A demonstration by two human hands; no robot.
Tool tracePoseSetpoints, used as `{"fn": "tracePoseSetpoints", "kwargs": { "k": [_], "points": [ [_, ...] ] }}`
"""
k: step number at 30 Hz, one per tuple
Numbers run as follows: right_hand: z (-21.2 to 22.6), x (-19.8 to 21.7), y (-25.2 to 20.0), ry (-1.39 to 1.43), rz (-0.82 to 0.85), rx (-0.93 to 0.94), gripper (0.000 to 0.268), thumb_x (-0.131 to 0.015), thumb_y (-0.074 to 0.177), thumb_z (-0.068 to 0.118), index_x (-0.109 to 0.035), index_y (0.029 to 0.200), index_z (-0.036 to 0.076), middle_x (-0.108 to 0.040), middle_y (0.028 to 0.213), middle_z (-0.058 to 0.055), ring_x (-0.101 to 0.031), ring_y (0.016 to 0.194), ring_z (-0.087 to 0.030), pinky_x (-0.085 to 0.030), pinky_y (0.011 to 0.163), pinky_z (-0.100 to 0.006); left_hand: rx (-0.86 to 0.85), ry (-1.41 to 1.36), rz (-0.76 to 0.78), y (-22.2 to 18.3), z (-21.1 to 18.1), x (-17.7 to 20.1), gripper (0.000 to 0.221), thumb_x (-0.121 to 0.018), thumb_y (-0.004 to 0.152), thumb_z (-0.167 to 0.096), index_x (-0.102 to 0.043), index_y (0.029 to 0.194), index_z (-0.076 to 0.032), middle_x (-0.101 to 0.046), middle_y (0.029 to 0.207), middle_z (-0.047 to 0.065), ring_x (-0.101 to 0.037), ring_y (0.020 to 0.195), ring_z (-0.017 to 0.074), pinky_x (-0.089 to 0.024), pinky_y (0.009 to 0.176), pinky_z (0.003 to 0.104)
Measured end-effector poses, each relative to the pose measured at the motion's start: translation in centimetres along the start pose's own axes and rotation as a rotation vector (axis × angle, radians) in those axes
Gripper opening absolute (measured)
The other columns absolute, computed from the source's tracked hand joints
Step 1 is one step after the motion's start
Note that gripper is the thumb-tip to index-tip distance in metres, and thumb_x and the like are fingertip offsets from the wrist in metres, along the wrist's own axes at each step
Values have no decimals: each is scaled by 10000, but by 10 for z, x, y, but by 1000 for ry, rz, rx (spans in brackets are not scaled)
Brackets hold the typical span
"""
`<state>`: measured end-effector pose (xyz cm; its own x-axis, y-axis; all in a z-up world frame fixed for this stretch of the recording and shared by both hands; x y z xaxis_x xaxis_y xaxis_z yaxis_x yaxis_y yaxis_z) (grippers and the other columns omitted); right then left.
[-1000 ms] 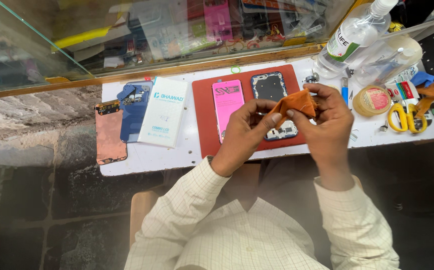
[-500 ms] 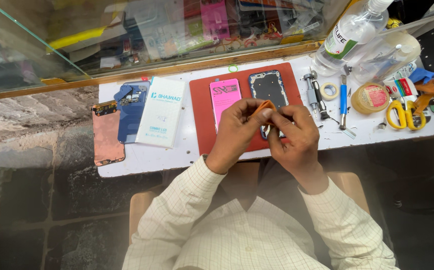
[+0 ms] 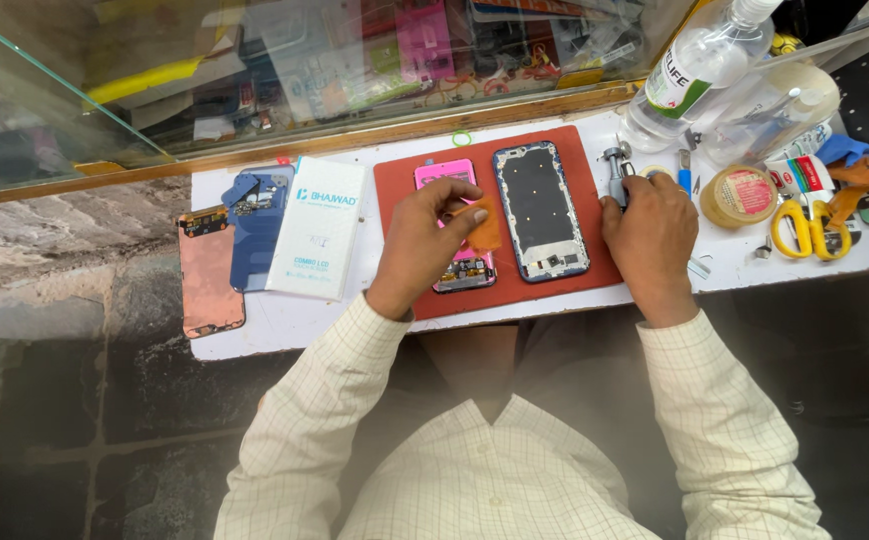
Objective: The person applies adhesive to a pink smartphone battery and places it into the phone chassis. They then wipe the exterior of the phone with a cloth and peel off a protective film from the back cover.
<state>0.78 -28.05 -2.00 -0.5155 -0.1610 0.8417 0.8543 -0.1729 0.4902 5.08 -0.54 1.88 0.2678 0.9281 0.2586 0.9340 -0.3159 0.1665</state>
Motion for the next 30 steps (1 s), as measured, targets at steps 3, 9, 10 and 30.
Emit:
{"fn": "tracePoseSetpoints", "kwargs": {
  "k": [3,9,10,30],
  "points": [
    [-4,-10,7,-54,125,-69,255,-785,851,178,-744,997,-27,-659,975,-210,-670,836,-396,-537,719,-490,98,14,59,14,7,-4,148,-712,896,-111,-704,987,5,-729,834,39,-671,695,101,-556,594,258],
    [-21,-10,19,100,124,-105,238,-785,809,163,-712,911,-39,-685,856,-226,-676,749,-393,-549,708,-483,128,142,190,51,23,-16,122,-750,881,-123,-744,947,-20,-698,766,76,-658,694,130,-540,616,304],
    [-27,-7,21,201,104,-154,213,-769,837,138,-714,942,-39,-687,822,-220,-676,706,-370,-548,685,-468,143,142,188,60,26,-19,120,-751,875,-129,-748,937,-26,-707,771,69,-662,693,127,-542,619,299],
    [15,-27,42,1372,104,-289,232,-794,868,-70,-676,1062,-20,-727,999,-70,-704,898,-97,-603,818,-234,214,526,140,126,52,-59,147,-776,844,-199,-661,884,-118,-760,956,70,-727,977,254,-555,830,420]
  ]
}}
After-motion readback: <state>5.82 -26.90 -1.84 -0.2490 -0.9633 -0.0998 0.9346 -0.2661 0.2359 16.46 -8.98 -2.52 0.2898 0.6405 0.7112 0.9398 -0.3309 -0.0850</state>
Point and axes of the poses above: each hand's wrist, its own y-axis towards the middle knuckle, its own x-axis out of the back of the hand, z = x × y, the point moved 4 cm from there along y, towards the middle knuckle
